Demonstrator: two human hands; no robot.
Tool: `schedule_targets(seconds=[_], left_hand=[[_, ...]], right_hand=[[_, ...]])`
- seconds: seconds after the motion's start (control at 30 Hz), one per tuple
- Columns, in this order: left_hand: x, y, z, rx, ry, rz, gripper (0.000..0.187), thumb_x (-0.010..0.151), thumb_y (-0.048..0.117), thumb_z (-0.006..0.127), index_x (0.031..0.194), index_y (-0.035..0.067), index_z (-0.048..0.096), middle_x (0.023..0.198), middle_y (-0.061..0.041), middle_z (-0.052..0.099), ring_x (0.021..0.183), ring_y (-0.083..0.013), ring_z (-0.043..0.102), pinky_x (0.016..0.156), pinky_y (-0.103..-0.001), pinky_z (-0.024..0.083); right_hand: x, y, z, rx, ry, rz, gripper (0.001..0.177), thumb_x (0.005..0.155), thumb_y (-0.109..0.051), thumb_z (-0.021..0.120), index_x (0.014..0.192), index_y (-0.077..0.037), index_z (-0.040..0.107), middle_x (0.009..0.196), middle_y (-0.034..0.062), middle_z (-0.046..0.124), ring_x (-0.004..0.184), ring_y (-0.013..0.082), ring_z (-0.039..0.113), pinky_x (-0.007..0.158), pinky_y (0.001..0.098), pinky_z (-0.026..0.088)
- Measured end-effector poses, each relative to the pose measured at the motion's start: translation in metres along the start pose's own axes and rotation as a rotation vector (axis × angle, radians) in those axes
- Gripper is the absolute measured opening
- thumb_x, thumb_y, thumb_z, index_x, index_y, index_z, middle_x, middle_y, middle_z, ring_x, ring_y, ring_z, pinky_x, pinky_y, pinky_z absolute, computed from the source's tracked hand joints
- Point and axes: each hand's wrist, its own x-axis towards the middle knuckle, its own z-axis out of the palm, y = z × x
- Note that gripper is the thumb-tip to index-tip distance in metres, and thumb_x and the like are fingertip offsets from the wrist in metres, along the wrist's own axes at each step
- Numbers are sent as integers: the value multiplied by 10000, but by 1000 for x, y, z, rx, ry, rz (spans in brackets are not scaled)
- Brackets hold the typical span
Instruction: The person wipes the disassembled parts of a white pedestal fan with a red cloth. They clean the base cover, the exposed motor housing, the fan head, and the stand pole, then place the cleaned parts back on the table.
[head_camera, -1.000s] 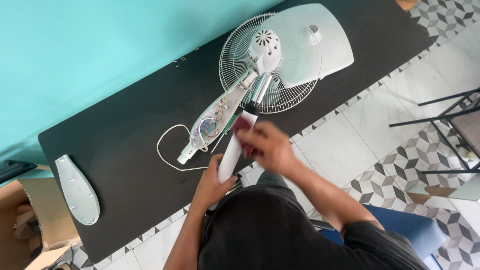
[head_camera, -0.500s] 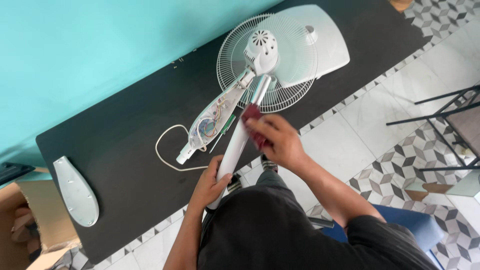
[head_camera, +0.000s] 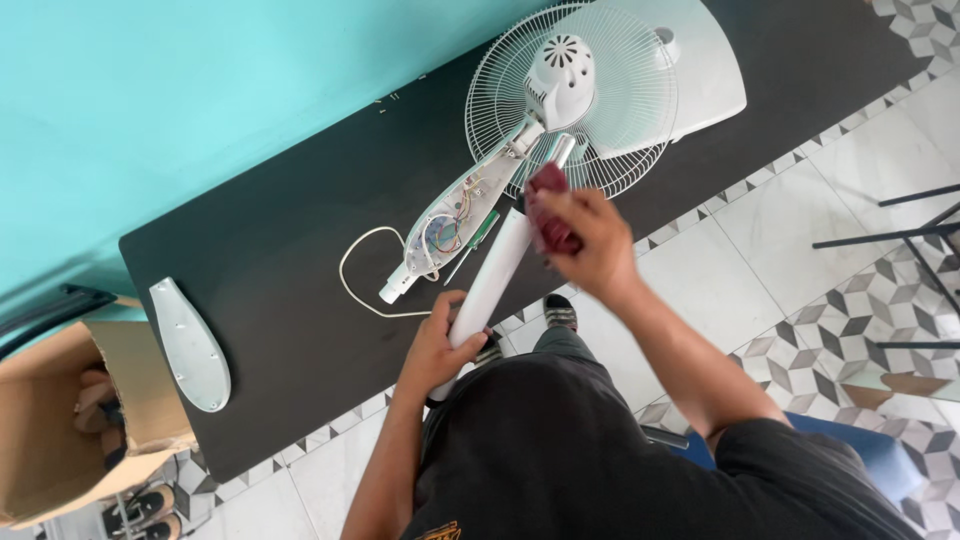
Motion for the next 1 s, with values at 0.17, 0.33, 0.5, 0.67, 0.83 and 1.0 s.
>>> schedule_targets(seconds=[0.17,0.33,0.5,0.67,0.83,1.0], left_hand=[[-5,-5,-2,102,74,38,581,848,177,764,1330,61,461,880,-142,765,693,-206,762,654,-336,591],[-6,-6,-1,91,88,24,589,843,193,758,1336,71,460,881,-148,757,701,-223,763,651,-347,588],[-8,-5,2,116,114,22,591,844,215,768,1330,75,462,908,-161,758,751,-252,766,696,-369,581],[-8,-8,1,155,158,106,596,845,233,772,1330,67,466,999,-183,758,875,-296,766,762,-389,581],[-7,-9,-1,171,146,56,607,843,262,771,1338,76,471,981,-192,753,877,-316,762,770,-405,572],[-2,-8,1,170,152,96,588,868,267,757,1336,66,464,959,-189,747,832,-294,751,738,-397,569]], right_hand=[[-33,-31,18,78,-262,-227,622,709,-19,835,1291,-198,709,1102,100,674,920,295,717,761,380,605],[-4,-12,4,79,-94,-168,627,755,-31,829,1344,-161,657,1135,143,668,933,318,705,774,393,606],[-7,-19,10,102,-152,-168,656,748,14,766,1372,-151,649,1120,136,678,934,312,712,782,393,613],[-29,-43,22,142,-362,-286,609,749,-35,796,1329,-184,684,1053,115,680,888,298,710,730,391,604],[0,-17,7,62,-169,-167,561,804,-68,821,1335,-170,669,1101,121,675,901,297,699,754,384,602],[-7,-21,10,42,-191,-209,631,733,-25,778,1341,-153,669,1113,138,673,924,302,706,761,384,618]])
